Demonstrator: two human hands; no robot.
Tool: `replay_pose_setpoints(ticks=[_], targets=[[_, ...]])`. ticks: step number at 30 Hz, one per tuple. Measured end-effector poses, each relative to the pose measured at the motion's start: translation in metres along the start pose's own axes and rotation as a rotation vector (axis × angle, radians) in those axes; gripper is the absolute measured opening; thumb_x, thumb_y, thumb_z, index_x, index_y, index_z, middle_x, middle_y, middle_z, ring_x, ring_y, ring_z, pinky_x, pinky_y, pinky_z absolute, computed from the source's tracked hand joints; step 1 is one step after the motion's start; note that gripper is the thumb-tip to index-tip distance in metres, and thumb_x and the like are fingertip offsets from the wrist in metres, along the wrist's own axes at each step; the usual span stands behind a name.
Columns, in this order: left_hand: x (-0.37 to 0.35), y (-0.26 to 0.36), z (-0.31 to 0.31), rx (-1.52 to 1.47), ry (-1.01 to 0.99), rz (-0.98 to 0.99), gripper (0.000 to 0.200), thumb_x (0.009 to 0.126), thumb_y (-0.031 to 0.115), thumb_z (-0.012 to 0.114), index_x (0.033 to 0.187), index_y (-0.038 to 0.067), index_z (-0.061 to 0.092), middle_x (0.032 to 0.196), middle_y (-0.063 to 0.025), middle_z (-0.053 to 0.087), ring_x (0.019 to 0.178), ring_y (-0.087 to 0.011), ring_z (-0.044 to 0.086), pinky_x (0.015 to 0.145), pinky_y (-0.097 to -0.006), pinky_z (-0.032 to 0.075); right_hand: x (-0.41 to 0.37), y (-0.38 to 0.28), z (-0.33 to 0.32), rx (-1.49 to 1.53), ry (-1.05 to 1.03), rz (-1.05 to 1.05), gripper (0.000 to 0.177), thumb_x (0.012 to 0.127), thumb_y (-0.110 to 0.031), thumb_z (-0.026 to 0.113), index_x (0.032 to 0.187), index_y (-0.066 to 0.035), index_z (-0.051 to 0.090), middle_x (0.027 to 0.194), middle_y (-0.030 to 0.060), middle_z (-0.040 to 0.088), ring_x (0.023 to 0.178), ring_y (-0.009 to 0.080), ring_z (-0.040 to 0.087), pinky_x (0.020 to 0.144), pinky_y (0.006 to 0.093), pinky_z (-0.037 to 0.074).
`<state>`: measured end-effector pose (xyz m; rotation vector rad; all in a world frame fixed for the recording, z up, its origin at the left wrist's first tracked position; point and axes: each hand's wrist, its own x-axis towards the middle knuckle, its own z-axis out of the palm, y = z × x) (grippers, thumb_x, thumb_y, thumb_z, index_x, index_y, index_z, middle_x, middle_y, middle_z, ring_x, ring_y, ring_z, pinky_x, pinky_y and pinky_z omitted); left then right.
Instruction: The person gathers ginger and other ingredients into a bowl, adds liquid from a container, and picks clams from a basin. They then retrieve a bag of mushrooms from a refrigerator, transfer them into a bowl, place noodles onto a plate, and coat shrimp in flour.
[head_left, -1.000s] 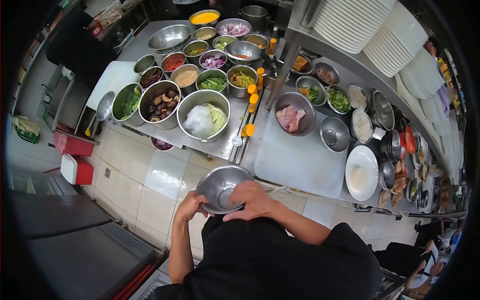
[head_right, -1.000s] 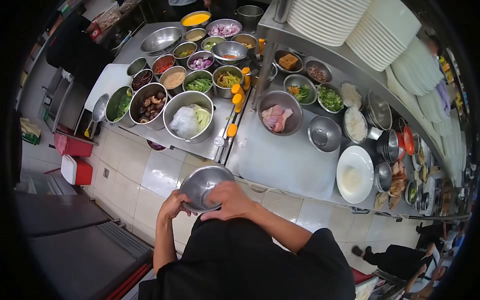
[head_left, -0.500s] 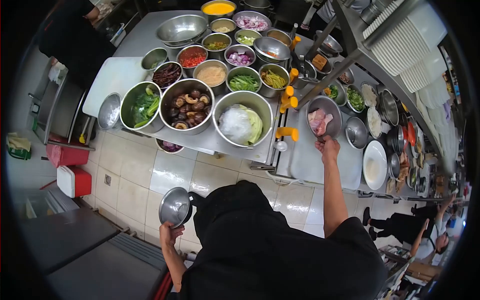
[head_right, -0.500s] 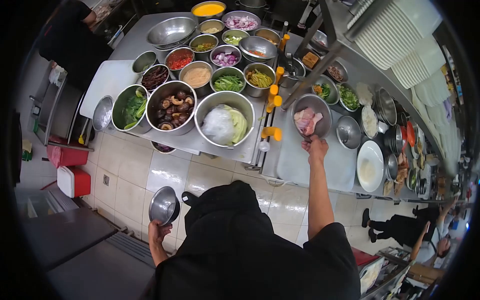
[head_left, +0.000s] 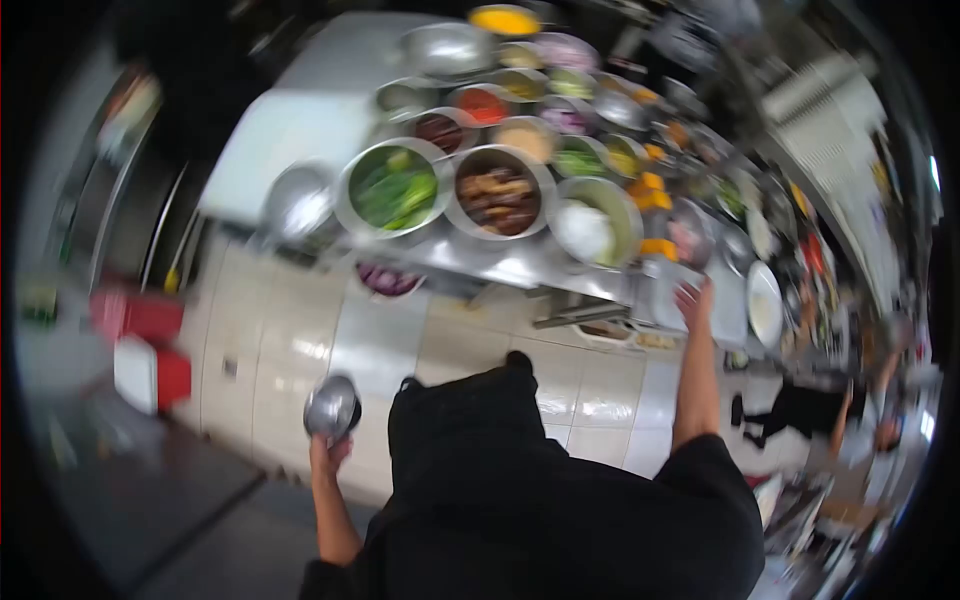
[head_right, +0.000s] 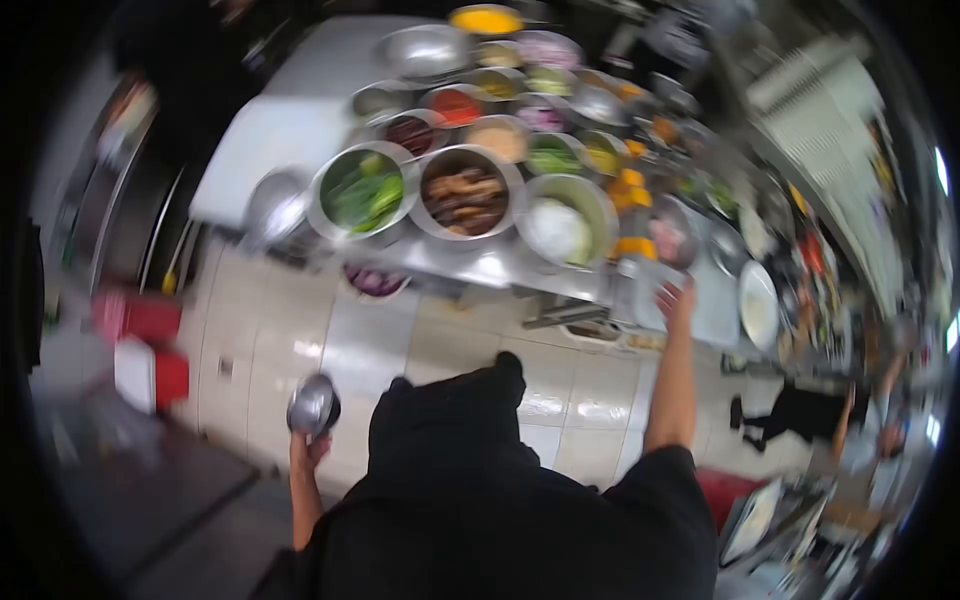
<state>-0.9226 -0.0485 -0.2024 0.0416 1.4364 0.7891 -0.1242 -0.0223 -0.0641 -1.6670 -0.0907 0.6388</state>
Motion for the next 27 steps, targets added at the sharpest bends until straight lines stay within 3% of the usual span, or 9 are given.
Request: replay_pose_setpoints(ticks=[1, 2, 4, 8, 11, 13, 15, 25, 27], targets=[[0.004, 0.005, -0.004, 0.023, 0.005, 0.038, 0.042, 0.081, 0.027, 0.042, 0.105, -0.007, 0.050, 0.084, -0.0206, 0.063, 0.066, -0.0278, 0.065, 0.054, -0.0327, 0.055, -0.010, 0.006, 0.002, -0.056, 0.200, -0.026, 0.041, 0.089, -0.042, 0.045, 0.121, -0.015, 0.047, 0.097, 0.0143, 0.059, 0.072, 0.0219, 0.057, 0.058, 0.0309, 0.048], [-0.004, 0.017, 0.004, 0.082, 0.073, 0.059, 0.033, 0.079, 0.023, 0.044, 0.097, -0.004, 0.051, 0.082, -0.0204, 0.063, 0.067, -0.0277, 0.065, 0.052, -0.0317, 0.053, -0.017, 0.021, 0.004, -0.123, 0.374, -0.029, 0.035, 0.088, -0.038, 0.046, 0.099, -0.007, 0.059, 0.076, 0.0095, 0.061, 0.061, 0.0165, 0.051, 0.052, 0.0291, 0.041], [0.007, 0.021, 0.001, -0.005, 0.118, 0.022, 0.028, 0.077, 0.017, 0.047, 0.096, -0.004, 0.050, 0.085, -0.0193, 0.061, 0.068, -0.0285, 0.065, 0.051, -0.0323, 0.052, -0.088, 0.064, 0.015, -0.823, 0.423, -0.617, 0.038, 0.087, -0.034, 0.046, 0.078, 0.001, 0.058, 0.057, 0.0107, 0.052, 0.061, 0.0250, 0.053, 0.060, 0.0402, 0.041], [0.040, -0.005, -0.005, -0.251, 0.145, 0.016, 0.031, 0.076, 0.016, 0.050, 0.100, -0.003, 0.049, 0.087, -0.0179, 0.059, 0.076, -0.0287, 0.064, 0.058, -0.0365, 0.053, -0.147, 0.230, 0.048, -0.795, -0.207, -0.237, 0.015, 0.083, -0.021, 0.056, 0.088, -0.007, 0.060, 0.071, 0.0088, 0.061, 0.060, 0.0198, 0.057, 0.061, 0.0294, 0.047], [0.060, -0.027, 0.006, -0.427, 0.138, -0.082, 0.032, 0.076, 0.022, 0.049, 0.098, -0.001, 0.046, 0.089, -0.0190, 0.057, 0.075, -0.0282, 0.061, 0.062, -0.0392, 0.051, -0.211, 0.290, 0.132, -1.168, -0.729, -0.459, 0.032, 0.075, -0.024, 0.066, 0.101, -0.007, 0.060, 0.087, 0.0131, 0.064, 0.074, 0.0250, 0.063, 0.071, 0.0350, 0.049], [0.076, -0.042, 0.013, -0.453, 0.131, -0.148, 0.031, 0.076, 0.022, 0.047, 0.098, -0.001, 0.047, 0.086, -0.0197, 0.057, 0.075, -0.0280, 0.061, 0.061, -0.0386, 0.051, -0.275, 0.271, 0.215, -1.341, -0.908, -0.256, 0.040, 0.074, -0.026, 0.067, 0.108, -0.006, 0.058, 0.095, 0.0153, 0.063, 0.083, 0.0288, 0.062, 0.078, 0.0365, 0.048], [0.087, -0.047, 0.021, -0.393, 0.153, -0.227, 0.030, 0.077, 0.020, 0.046, 0.098, -0.001, 0.047, 0.085, -0.0198, 0.057, 0.071, -0.0275, 0.062, 0.058, -0.0382, 0.052, -0.278, 0.306, 0.262, -1.378, -1.065, -0.432, 0.042, 0.075, -0.026, 0.067, 0.109, -0.005, 0.057, 0.098, 0.0160, 0.062, 0.089, 0.0297, 0.060, 0.081, 0.0364, 0.047], [0.175, -0.103, 0.013, -0.330, 0.352, -0.268, 0.028, 0.077, 0.010, 0.045, 0.102, -0.002, 0.047, 0.084, -0.0131, 0.059, 0.061, -0.0237, 0.063, 0.047, -0.0312, 0.052, -0.227, 0.406, 0.359, -1.458, -1.047, -0.473, 0.047, 0.074, -0.017, 0.067, 0.118, -0.007, 0.052, 0.109, 0.0146, 0.057, 0.095, 0.0277, 0.057, 0.083, 0.0376, 0.046], [0.178, -0.104, 0.012, -0.333, 0.368, -0.293, 0.030, 0.076, 0.008, 0.044, 0.104, -0.002, 0.046, 0.084, -0.0136, 0.060, 0.062, -0.0235, 0.063, 0.047, -0.0310, 0.052, -0.216, 0.413, 0.363, -1.427, -1.139, -0.709, 0.047, 0.074, -0.018, 0.066, 0.118, -0.008, 0.051, 0.110, 0.0149, 0.056, 0.097, 0.0275, 0.056, 0.085, 0.0374, 0.045]])
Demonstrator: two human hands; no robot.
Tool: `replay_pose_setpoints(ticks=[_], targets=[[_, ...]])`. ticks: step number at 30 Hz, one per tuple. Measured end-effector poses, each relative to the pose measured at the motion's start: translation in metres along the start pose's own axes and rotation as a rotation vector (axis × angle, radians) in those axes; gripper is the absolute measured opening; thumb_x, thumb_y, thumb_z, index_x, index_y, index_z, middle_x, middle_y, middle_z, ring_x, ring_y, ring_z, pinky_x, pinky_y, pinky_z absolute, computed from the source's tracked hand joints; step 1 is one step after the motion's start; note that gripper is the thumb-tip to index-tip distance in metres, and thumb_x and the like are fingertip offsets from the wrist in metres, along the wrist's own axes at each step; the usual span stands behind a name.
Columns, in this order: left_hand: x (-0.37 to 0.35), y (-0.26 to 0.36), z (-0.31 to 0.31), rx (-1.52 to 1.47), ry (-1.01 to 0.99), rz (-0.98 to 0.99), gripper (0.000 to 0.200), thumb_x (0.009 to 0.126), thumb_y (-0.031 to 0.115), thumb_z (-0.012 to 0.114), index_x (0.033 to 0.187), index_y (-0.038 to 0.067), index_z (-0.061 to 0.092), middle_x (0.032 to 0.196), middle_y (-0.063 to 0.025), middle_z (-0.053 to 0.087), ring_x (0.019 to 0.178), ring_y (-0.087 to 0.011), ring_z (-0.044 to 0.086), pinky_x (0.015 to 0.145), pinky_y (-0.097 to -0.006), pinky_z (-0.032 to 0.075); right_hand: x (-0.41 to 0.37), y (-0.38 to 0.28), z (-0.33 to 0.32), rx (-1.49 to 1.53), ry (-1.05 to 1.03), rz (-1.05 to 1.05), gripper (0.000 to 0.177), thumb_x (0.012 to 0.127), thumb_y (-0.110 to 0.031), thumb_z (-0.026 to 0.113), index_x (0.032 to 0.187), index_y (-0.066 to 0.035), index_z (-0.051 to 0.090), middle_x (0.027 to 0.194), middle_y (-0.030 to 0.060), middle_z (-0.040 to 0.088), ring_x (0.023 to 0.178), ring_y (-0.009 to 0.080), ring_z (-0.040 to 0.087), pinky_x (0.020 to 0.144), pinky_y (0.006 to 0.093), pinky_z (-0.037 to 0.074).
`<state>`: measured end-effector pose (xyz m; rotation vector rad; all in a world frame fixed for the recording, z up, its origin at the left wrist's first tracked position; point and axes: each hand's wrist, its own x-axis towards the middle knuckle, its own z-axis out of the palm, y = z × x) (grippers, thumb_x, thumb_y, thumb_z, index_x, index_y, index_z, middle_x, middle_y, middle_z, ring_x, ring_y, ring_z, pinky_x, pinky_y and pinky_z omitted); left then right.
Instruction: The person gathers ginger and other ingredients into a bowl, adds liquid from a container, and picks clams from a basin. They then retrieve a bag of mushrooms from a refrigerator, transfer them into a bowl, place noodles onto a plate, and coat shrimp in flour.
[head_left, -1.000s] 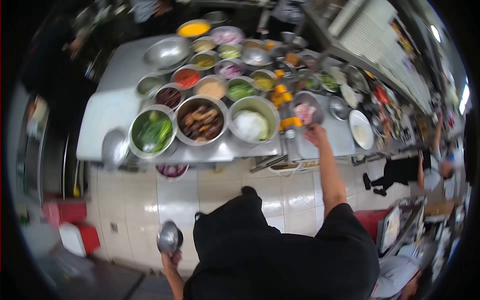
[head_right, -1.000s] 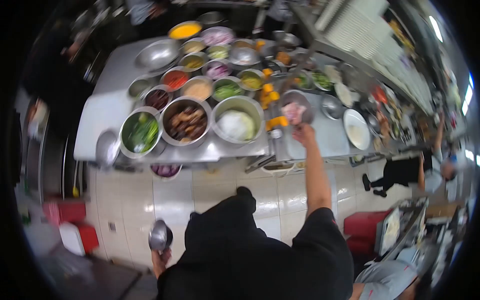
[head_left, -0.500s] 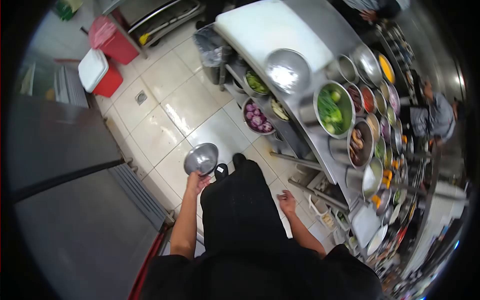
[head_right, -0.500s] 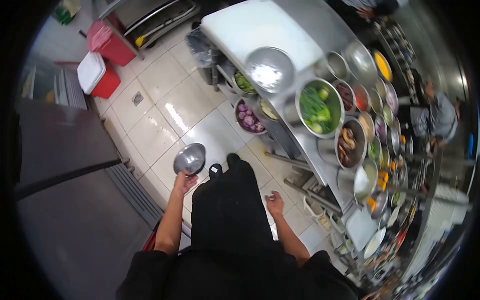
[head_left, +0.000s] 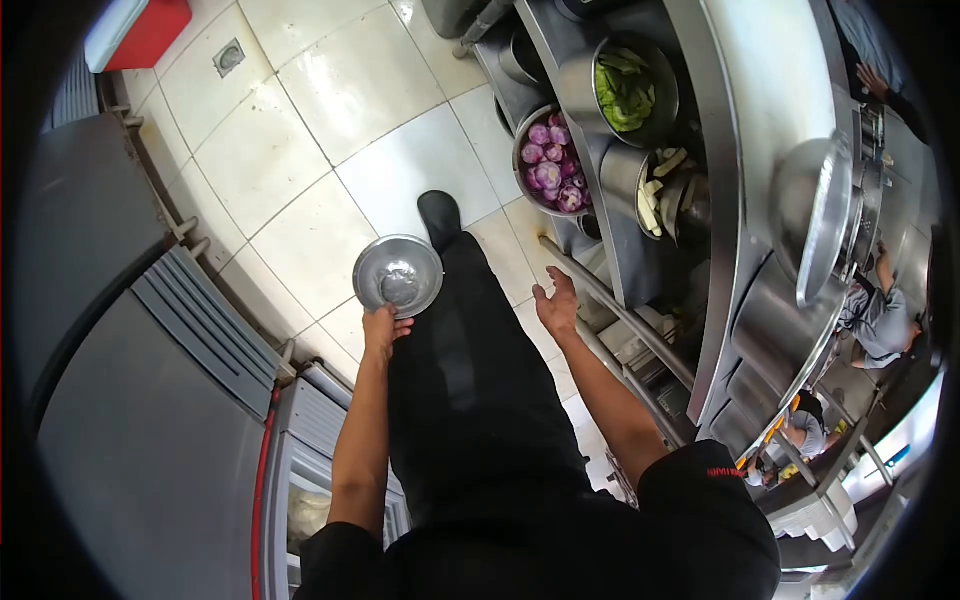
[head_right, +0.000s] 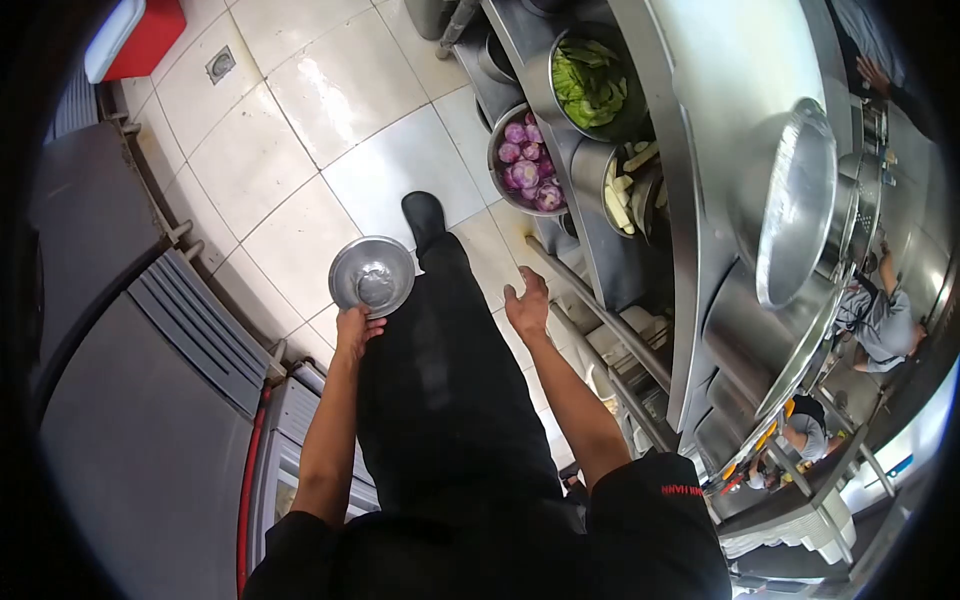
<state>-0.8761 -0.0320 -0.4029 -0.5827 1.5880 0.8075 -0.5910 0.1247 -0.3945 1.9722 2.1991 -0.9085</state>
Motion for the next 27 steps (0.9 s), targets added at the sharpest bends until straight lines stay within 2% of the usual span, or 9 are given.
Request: replay_pose_setpoints(ticks=[4, 6, 8, 9, 16, 20, 21, 25, 27], targets=[[0.016, -0.011, -0.004, 0.021, -0.007, -0.041, 0.036, 0.074, 0.005, 0.043, 0.109, -0.004, 0.044, 0.083, -0.0146, 0.060, 0.062, -0.0232, 0.063, 0.048, -0.0305, 0.052, 0.009, -0.011, 0.001, 0.025, -0.050, 0.052, 0.047, 0.074, -0.019, 0.066, 0.118, -0.008, 0.051, 0.111, 0.0154, 0.056, 0.098, 0.0280, 0.055, 0.087, 0.0374, 0.044], [0.016, -0.009, 0.000, 0.034, 0.007, -0.032, 0.038, 0.073, 0.004, 0.044, 0.110, -0.003, 0.044, 0.083, -0.0148, 0.060, 0.061, -0.0227, 0.062, 0.048, -0.0300, 0.052, 0.011, -0.018, 0.002, 0.138, -0.140, 0.172, 0.044, 0.074, -0.017, 0.062, 0.114, -0.002, 0.052, 0.111, 0.0190, 0.055, 0.106, 0.0336, 0.050, 0.093, 0.0389, 0.040], [0.024, -0.008, 0.001, 0.066, -0.006, 0.060, 0.038, 0.073, 0.004, 0.044, 0.111, -0.002, 0.044, 0.084, -0.0148, 0.060, 0.061, -0.0219, 0.061, 0.048, -0.0294, 0.052, 0.013, -0.002, 0.018, 0.152, -0.165, 0.202, 0.043, 0.074, -0.017, 0.062, 0.113, -0.003, 0.052, 0.111, 0.0189, 0.055, 0.107, 0.0338, 0.050, 0.095, 0.0394, 0.038], [0.041, -0.015, -0.003, 0.040, -0.015, 0.053, 0.052, 0.070, 0.003, 0.046, 0.122, 0.002, 0.041, 0.089, -0.0151, 0.060, 0.060, -0.0216, 0.061, 0.045, -0.0276, 0.051, 0.015, 0.011, 0.029, 0.061, -0.181, 0.169, 0.043, 0.074, -0.019, 0.062, 0.113, -0.004, 0.052, 0.111, 0.0188, 0.055, 0.107, 0.0337, 0.050, 0.095, 0.0396, 0.038], [0.105, 0.005, 0.002, 0.130, 0.039, 0.176, 0.050, 0.069, 0.001, 0.048, 0.119, 0.002, 0.041, 0.085, -0.0128, 0.058, 0.060, -0.0204, 0.059, 0.046, -0.0281, 0.052, 0.073, 0.037, 0.117, -0.150, -0.322, 0.139, 0.062, 0.075, -0.023, 0.059, 0.129, -0.005, 0.038, 0.130, 0.0194, 0.040, 0.124, 0.0332, 0.033, 0.105, 0.0405, 0.026], [0.143, 0.028, 0.001, 0.052, 0.049, 0.241, 0.047, 0.070, 0.002, 0.048, 0.116, 0.000, 0.039, 0.085, -0.0152, 0.058, 0.063, -0.0228, 0.062, 0.046, -0.0279, 0.051, 0.151, 0.036, 0.195, -0.119, -0.144, -0.029, 0.074, 0.072, -0.019, 0.062, 0.134, 0.001, 0.027, 0.134, 0.0240, 0.033, 0.128, 0.0370, 0.027, 0.107, 0.0423, 0.023], [0.152, 0.033, 0.002, 0.007, 0.009, 0.224, 0.045, 0.072, 0.003, 0.048, 0.115, -0.001, 0.038, 0.087, -0.0163, 0.058, 0.063, -0.0244, 0.062, 0.049, -0.0291, 0.052, 0.176, 0.040, 0.213, -0.118, -0.064, -0.156, 0.075, 0.071, -0.019, 0.063, 0.133, 0.003, 0.027, 0.133, 0.0256, 0.033, 0.127, 0.0387, 0.027, 0.107, 0.0429, 0.022], [0.187, 0.054, 0.019, -0.127, -0.086, 0.207, 0.037, 0.076, 0.004, 0.044, 0.110, -0.010, 0.037, 0.093, -0.0203, 0.055, 0.072, -0.0297, 0.065, 0.052, -0.0324, 0.054, 0.265, 0.025, 0.248, -0.130, 0.139, -0.227, 0.080, 0.069, -0.015, 0.063, 0.134, 0.003, 0.021, 0.137, 0.0284, 0.025, 0.126, 0.0444, 0.024, 0.106, 0.0482, 0.022], [0.205, 0.064, 0.036, -0.157, -0.072, 0.189, 0.026, 0.080, 0.007, 0.043, 0.099, -0.011, 0.047, 0.092, -0.0191, 0.058, 0.075, -0.0266, 0.065, 0.057, -0.0299, 0.054, 0.305, 0.022, 0.256, -0.200, 0.237, -0.236, 0.080, 0.069, -0.018, 0.062, 0.135, 0.002, 0.021, 0.137, 0.0282, 0.026, 0.126, 0.0428, 0.026, 0.103, 0.0487, 0.027]])
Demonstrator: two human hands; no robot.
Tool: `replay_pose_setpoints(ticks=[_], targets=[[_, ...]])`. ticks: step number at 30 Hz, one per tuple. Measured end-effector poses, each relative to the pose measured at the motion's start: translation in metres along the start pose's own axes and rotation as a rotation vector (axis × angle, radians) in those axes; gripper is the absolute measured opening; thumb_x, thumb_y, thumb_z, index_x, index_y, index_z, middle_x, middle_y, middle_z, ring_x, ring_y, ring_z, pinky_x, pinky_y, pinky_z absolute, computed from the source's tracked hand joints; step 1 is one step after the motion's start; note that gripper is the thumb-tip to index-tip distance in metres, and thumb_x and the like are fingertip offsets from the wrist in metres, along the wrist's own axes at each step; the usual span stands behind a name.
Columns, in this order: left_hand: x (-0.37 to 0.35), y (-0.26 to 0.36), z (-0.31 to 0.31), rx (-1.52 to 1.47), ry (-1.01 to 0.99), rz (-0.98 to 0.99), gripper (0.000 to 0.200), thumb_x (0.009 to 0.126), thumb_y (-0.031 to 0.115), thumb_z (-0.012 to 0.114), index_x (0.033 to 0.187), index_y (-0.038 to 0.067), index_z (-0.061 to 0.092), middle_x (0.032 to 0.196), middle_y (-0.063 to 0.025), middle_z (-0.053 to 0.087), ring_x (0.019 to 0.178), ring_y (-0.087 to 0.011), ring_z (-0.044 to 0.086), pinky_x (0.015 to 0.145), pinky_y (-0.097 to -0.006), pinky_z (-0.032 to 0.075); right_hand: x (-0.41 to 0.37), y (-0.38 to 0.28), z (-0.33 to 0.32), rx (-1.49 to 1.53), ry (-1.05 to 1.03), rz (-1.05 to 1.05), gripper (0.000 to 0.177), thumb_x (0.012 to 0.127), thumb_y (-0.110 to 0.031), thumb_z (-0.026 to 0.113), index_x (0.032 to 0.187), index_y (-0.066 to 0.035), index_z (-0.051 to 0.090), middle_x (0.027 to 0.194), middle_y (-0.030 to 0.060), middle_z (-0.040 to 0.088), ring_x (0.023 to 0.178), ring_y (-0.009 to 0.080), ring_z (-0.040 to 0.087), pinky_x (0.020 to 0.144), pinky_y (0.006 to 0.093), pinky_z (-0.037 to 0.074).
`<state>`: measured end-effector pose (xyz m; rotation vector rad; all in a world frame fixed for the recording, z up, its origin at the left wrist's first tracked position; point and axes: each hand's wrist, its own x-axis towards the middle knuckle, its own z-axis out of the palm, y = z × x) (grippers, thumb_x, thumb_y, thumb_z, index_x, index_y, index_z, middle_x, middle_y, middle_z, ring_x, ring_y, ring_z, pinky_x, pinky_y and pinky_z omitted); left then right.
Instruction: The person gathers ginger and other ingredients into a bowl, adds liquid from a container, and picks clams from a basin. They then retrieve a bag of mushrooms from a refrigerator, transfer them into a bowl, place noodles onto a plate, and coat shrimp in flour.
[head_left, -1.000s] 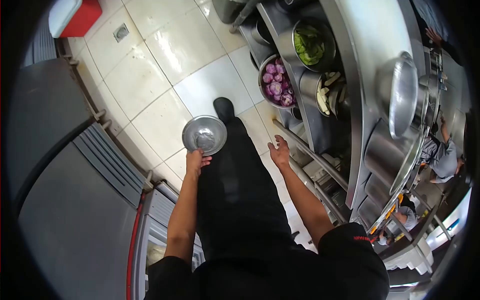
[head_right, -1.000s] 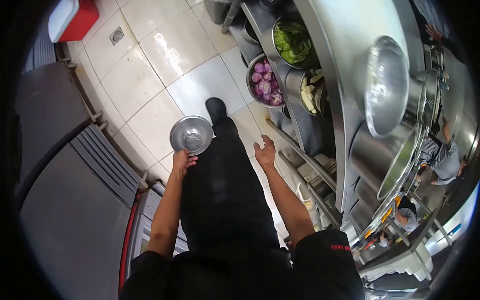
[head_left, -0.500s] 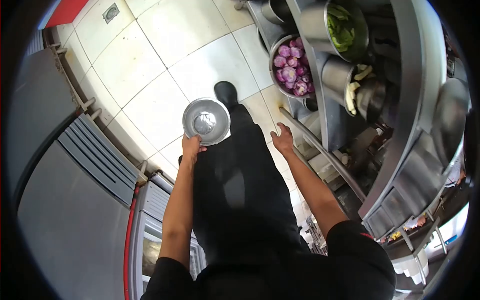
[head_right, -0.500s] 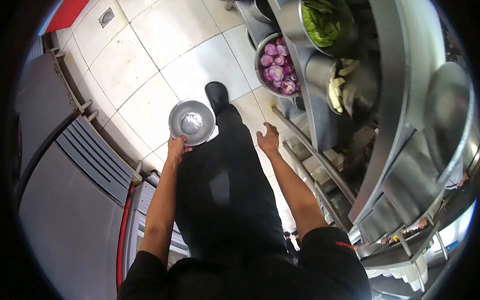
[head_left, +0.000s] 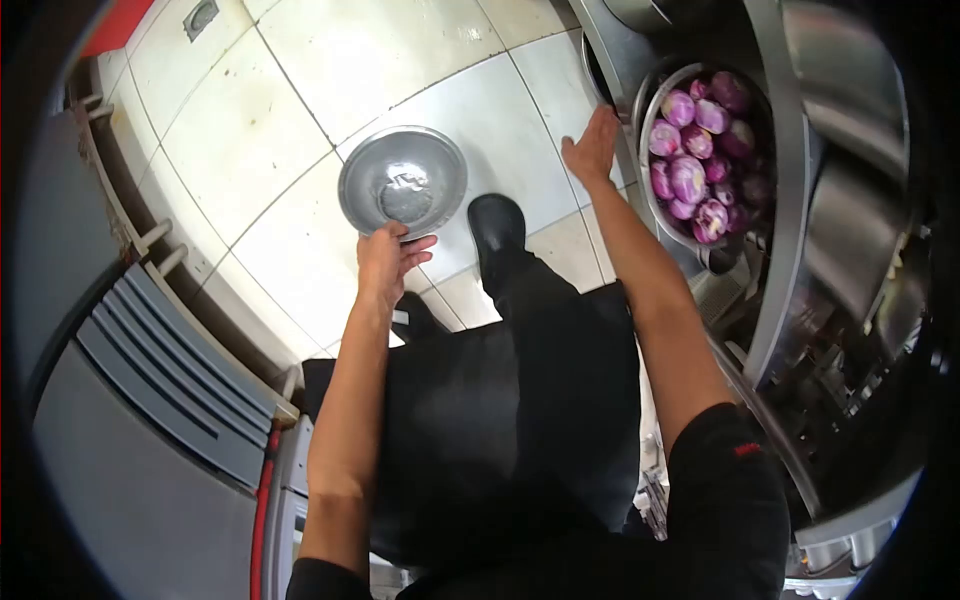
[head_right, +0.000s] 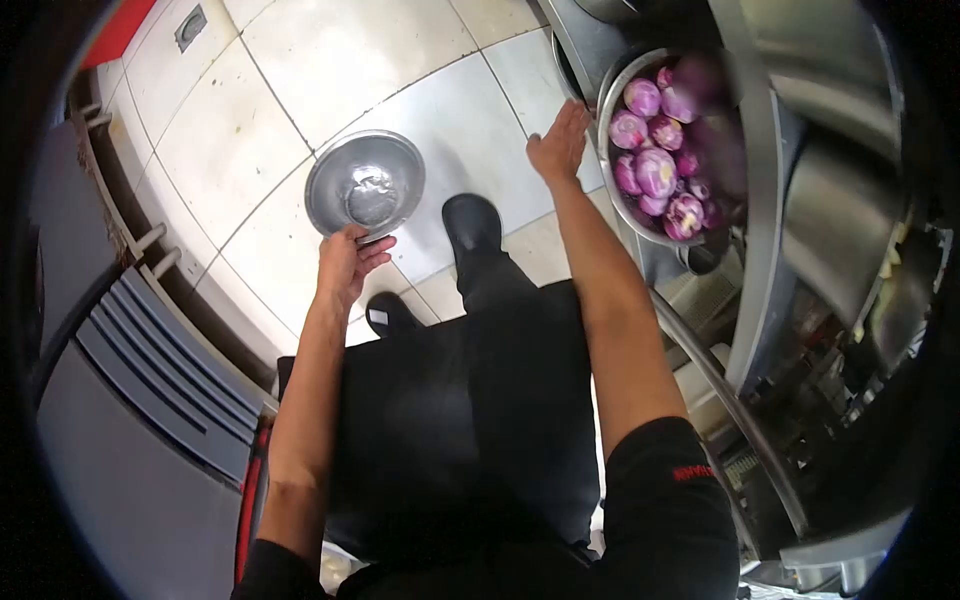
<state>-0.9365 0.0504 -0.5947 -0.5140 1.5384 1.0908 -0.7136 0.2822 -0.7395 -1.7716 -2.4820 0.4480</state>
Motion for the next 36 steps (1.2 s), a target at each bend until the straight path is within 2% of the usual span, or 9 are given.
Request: replay_pose_setpoints(ticks=[2, 7, 10, 17, 24, 27, 31, 34, 36], targets=[[0.026, 0.001, 0.013, 0.052, -0.028, 0.016, 0.028, 0.080, 0.007, 0.042, 0.101, -0.012, 0.045, 0.091, -0.0195, 0.058, 0.080, -0.0275, 0.065, 0.058, -0.0315, 0.054, 0.027, 0.004, 0.003, -0.063, 0.078, 0.006, 0.079, 0.069, -0.019, 0.062, 0.134, 0.002, 0.023, 0.136, 0.0276, 0.029, 0.125, 0.0415, 0.031, 0.101, 0.0480, 0.031], [0.073, -0.001, 0.043, 0.085, -0.043, 0.049, 0.033, 0.078, 0.004, 0.042, 0.107, -0.010, 0.041, 0.091, -0.0188, 0.057, 0.077, -0.0278, 0.064, 0.059, -0.0330, 0.054, 0.057, -0.004, -0.009, -0.010, -0.191, 0.328, 0.061, 0.070, -0.019, 0.060, 0.123, 0.001, 0.038, 0.121, 0.0222, 0.049, 0.112, 0.0356, 0.049, 0.093, 0.0445, 0.041], [0.091, 0.001, 0.063, 0.127, -0.012, 0.135, 0.044, 0.074, 0.001, 0.042, 0.117, 0.000, 0.035, 0.096, -0.0190, 0.053, 0.072, -0.0285, 0.060, 0.057, -0.0332, 0.054, 0.038, -0.003, -0.001, -0.105, -0.050, 0.203, 0.059, 0.064, -0.025, 0.065, 0.113, -0.001, 0.042, 0.108, 0.0179, 0.050, 0.102, 0.0335, 0.049, 0.086, 0.0452, 0.041], [0.123, 0.040, 0.094, 0.102, -0.109, 0.329, 0.047, 0.073, -0.001, 0.043, 0.119, -0.001, 0.032, 0.095, -0.0188, 0.051, 0.072, -0.0279, 0.059, 0.056, -0.0333, 0.055, -0.024, -0.007, 0.010, -0.083, 0.127, -0.003, 0.060, 0.063, -0.036, 0.067, 0.108, -0.002, 0.047, 0.102, 0.0128, 0.047, 0.100, 0.0282, 0.041, 0.088, 0.0416, 0.030], [0.114, 0.023, 0.073, 0.024, -0.179, 0.408, 0.024, 0.079, 0.005, 0.039, 0.094, -0.013, 0.043, 0.091, -0.0223, 0.052, 0.074, -0.0316, 0.061, 0.058, -0.0351, 0.055, -0.067, -0.031, 0.020, 0.096, 0.143, -0.019, 0.045, 0.073, -0.035, 0.061, 0.105, -0.004, 0.054, 0.100, 0.0125, 0.051, 0.098, 0.0283, 0.044, 0.082, 0.0425, 0.032], [0.109, -0.001, 0.051, 0.018, -0.111, 0.373, 0.025, 0.078, 0.005, 0.040, 0.096, -0.012, 0.043, 0.091, -0.0224, 0.053, 0.074, -0.0321, 0.061, 0.057, -0.0350, 0.054, -0.082, -0.038, 0.025, 0.136, 0.101, 0.012, 0.037, 0.076, -0.033, 0.059, 0.105, -0.010, 0.056, 0.101, 0.0111, 0.052, 0.100, 0.0282, 0.045, 0.084, 0.0428, 0.033], [0.125, -0.020, 0.033, -0.024, -0.077, 0.310, 0.026, 0.076, 0.004, 0.041, 0.098, -0.011, 0.043, 0.091, -0.0222, 0.054, 0.071, -0.0315, 0.062, 0.056, -0.0345, 0.054, -0.079, -0.019, 0.028, 0.383, -0.249, 0.109, 0.033, 0.078, -0.034, 0.060, 0.107, -0.018, 0.057, 0.107, 0.0109, 0.050, 0.109, 0.0312, 0.042, 0.086, 0.0470, 0.037], [0.126, -0.019, 0.029, -0.040, -0.057, 0.327, 0.028, 0.074, 0.001, 0.041, 0.099, -0.011, 0.043, 0.088, -0.0220, 0.055, 0.068, -0.0316, 0.061, 0.056, -0.0343, 0.056, -0.058, -0.001, 0.020, 0.105, -0.083, 0.248, 0.057, 0.071, -0.036, 0.067, 0.123, -0.020, 0.047, 0.121, 0.0128, 0.041, 0.117, 0.0363, 0.035, 0.090, 0.0515, 0.037], [0.124, -0.015, 0.026, -0.026, -0.041, 0.351, 0.028, 0.074, 0.000, 0.041, 0.099, -0.011, 0.044, 0.087, -0.0218, 0.056, 0.067, -0.0316, 0.061, 0.056, -0.0339, 0.056, -0.040, 0.014, 0.015, 0.003, -0.228, 0.506, 0.096, 0.059, -0.033, 0.078, 0.138, -0.028, 0.024, 0.136, 0.0176, 0.020, 0.122, 0.0442, 0.028, 0.096, 0.0530, 0.034]])
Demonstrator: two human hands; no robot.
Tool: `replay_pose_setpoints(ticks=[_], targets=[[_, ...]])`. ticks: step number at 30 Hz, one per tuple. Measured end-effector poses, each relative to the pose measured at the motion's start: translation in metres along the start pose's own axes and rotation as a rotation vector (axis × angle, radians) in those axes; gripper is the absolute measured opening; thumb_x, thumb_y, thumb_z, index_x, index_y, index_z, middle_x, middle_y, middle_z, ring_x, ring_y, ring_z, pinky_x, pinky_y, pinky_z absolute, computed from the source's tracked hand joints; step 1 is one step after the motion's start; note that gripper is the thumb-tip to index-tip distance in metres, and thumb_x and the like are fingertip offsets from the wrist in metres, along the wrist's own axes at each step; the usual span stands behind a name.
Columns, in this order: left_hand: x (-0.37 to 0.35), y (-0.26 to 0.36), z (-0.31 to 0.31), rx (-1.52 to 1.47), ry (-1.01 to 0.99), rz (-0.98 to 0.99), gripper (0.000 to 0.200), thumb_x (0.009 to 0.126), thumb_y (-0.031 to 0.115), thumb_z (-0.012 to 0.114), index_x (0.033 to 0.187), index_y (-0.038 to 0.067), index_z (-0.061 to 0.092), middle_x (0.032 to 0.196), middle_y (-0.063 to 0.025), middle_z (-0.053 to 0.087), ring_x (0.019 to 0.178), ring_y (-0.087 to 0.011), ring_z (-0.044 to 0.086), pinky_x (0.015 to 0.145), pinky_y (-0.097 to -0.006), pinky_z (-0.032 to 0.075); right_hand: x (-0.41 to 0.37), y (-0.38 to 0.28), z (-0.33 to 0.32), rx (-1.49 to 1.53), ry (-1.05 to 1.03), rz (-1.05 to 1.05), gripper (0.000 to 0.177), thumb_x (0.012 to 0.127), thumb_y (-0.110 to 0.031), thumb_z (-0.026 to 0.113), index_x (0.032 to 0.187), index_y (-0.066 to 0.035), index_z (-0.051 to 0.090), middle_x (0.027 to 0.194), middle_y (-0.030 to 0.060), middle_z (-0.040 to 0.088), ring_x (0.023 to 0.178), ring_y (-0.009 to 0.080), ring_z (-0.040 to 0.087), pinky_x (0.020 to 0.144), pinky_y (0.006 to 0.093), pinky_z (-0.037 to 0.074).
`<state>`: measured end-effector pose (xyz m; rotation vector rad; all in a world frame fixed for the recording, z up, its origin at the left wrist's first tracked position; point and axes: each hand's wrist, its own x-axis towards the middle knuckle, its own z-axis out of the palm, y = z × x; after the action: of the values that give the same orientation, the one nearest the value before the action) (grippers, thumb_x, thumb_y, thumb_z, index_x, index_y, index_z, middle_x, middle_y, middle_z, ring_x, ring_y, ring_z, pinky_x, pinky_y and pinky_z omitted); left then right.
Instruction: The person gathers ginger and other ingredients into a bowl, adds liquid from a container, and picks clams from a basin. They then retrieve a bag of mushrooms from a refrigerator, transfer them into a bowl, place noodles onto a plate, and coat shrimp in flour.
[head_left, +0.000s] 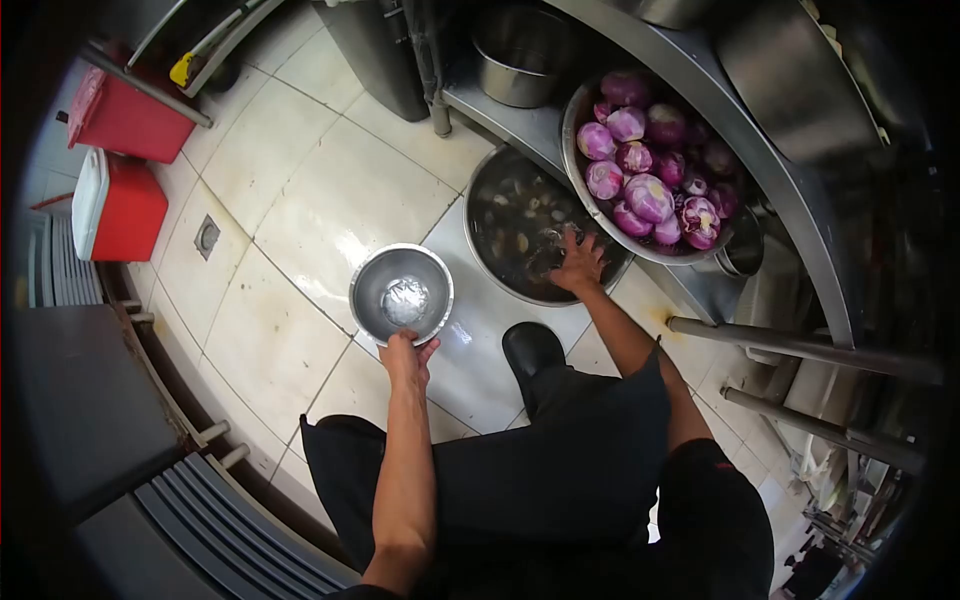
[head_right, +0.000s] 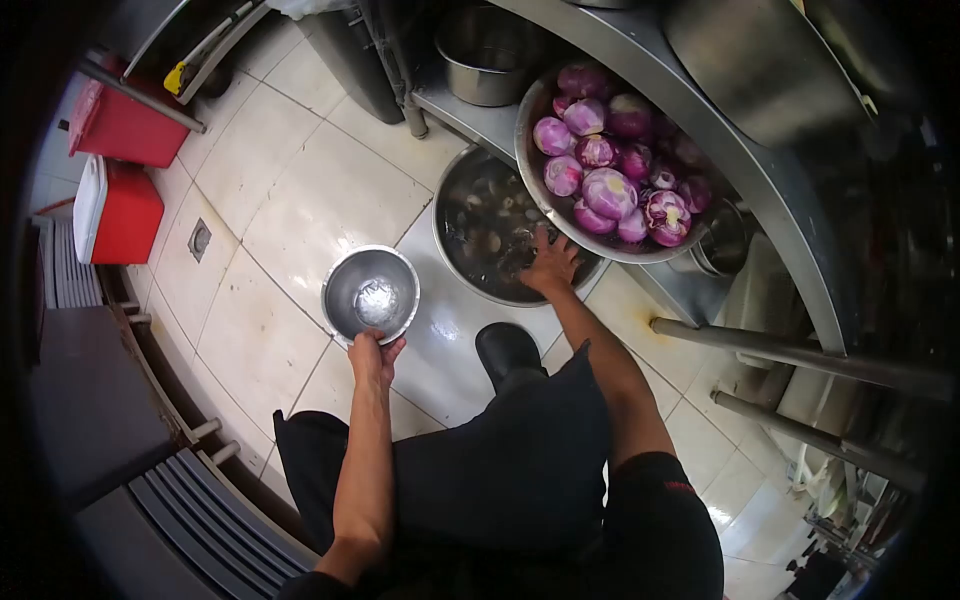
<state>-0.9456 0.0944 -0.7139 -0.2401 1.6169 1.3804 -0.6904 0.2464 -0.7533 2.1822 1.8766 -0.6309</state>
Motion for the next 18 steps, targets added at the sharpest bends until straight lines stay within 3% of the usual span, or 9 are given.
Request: replay_pose_setpoints(ticks=[3, 5, 7, 9, 11, 12, 13, 17, 18], targets=[[0.002, 0.003, -0.007, 0.045, 0.015, 0.037, 0.030, 0.073, -0.001, 0.041, 0.101, -0.012, 0.044, 0.085, -0.0211, 0.056, 0.065, -0.0312, 0.062, 0.052, -0.0327, 0.056, 0.031, 0.005, 0.011, 0.014, -0.033, -0.018, 0.110, 0.054, -0.033, 0.081, 0.141, -0.028, 0.013, 0.141, 0.0184, 0.012, 0.129, 0.0442, 0.017, 0.102, 0.0541, 0.027], [0.012, 0.003, -0.014, 0.008, 0.022, -0.059, 0.047, 0.070, -0.003, 0.041, 0.117, -0.004, 0.034, 0.097, -0.0189, 0.049, 0.064, -0.0293, 0.059, 0.047, -0.0313, 0.055, 0.036, -0.003, 0.002, 0.015, -0.080, -0.046, 0.109, 0.054, -0.032, 0.081, 0.141, -0.028, 0.015, 0.143, 0.0176, 0.013, 0.131, 0.0432, 0.017, 0.102, 0.0545, 0.027], [0.016, 0.001, -0.017, 0.041, 0.052, -0.031, 0.038, 0.072, -0.002, 0.041, 0.109, -0.009, 0.039, 0.092, -0.0198, 0.053, 0.065, -0.0296, 0.061, 0.049, -0.0318, 0.056, 0.043, -0.005, 0.002, 0.007, -0.141, -0.067, 0.110, 0.053, -0.032, 0.081, 0.141, -0.029, 0.015, 0.142, 0.0173, 0.017, 0.131, 0.0412, 0.019, 0.103, 0.0543, 0.026], [0.017, -0.001, -0.020, 0.064, 0.085, -0.012, 0.030, 0.073, -0.001, 0.041, 0.100, -0.013, 0.044, 0.086, -0.0207, 0.056, 0.066, -0.0299, 0.062, 0.051, -0.0323, 0.056, 0.046, 0.002, 0.015, -0.014, -0.040, -0.094, 0.105, 0.054, -0.032, 0.081, 0.140, -0.028, 0.021, 0.139, 0.0163, 0.025, 0.129, 0.0387, 0.026, 0.102, 0.0535, 0.027], [0.019, 0.002, -0.022, 0.047, 0.047, 0.003, 0.029, 0.073, 0.000, 0.042, 0.098, -0.014, 0.045, 0.086, -0.0202, 0.057, 0.067, -0.0299, 0.063, 0.052, -0.0325, 0.056, 0.041, 0.005, 0.009, 0.040, 0.016, -0.198, 0.089, 0.058, -0.032, 0.079, 0.134, -0.025, 0.036, 0.135, 0.0126, 0.033, 0.124, 0.0364, 0.035, 0.099, 0.0531, 0.030], [0.018, 0.003, -0.019, 0.031, 0.050, -0.006, 0.027, 0.073, 0.001, 0.042, 0.096, -0.013, 0.047, 0.085, -0.0198, 0.057, 0.068, -0.0298, 0.063, 0.052, -0.0327, 0.056, 0.031, 0.010, 0.012, -0.010, 0.229, -0.317, 0.066, 0.063, -0.028, 0.075, 0.123, -0.018, 0.049, 0.123, 0.0085, 0.047, 0.116, 0.0311, 0.044, 0.095, 0.0495, 0.034], [0.020, 0.002, -0.017, 0.025, 0.049, -0.008, 0.027, 0.073, 0.001, 0.042, 0.096, -0.013, 0.047, 0.085, -0.0198, 0.057, 0.068, -0.0298, 0.063, 0.052, -0.0327, 0.056, 0.030, 0.014, 0.013, -0.015, 0.231, -0.320, 0.066, 0.063, -0.028, 0.075, 0.123, -0.018, 0.049, 0.123, 0.0085, 0.047, 0.116, 0.0311, 0.044, 0.095, 0.0495, 0.034], [0.019, -0.002, -0.009, 0.023, 0.035, -0.017, 0.026, 0.073, 0.000, 0.043, 0.095, -0.012, 0.047, 0.084, -0.0200, 0.057, 0.064, -0.0294, 0.062, 0.050, -0.0328, 0.055, 0.035, 0.022, 0.017, -0.107, 0.391, -0.489, 0.033, 0.074, -0.017, 0.063, 0.105, -0.011, 0.056, 0.097, 0.0068, 0.061, 0.098, 0.0290, 0.055, 0.081, 0.0400, 0.044], [0.018, -0.002, -0.008, 0.043, 0.025, -0.010, 0.026, 0.073, 0.000, 0.044, 0.095, -0.012, 0.047, 0.084, -0.0201, 0.057, 0.062, -0.0292, 0.062, 0.050, -0.0329, 0.055, 0.044, 0.024, 0.026, 0.108, 0.228, -0.391, 0.029, 0.075, -0.015, 0.061, 0.103, -0.012, 0.056, 0.096, 0.0083, 0.061, 0.095, 0.0308, 0.056, 0.078, 0.0412, 0.045]])
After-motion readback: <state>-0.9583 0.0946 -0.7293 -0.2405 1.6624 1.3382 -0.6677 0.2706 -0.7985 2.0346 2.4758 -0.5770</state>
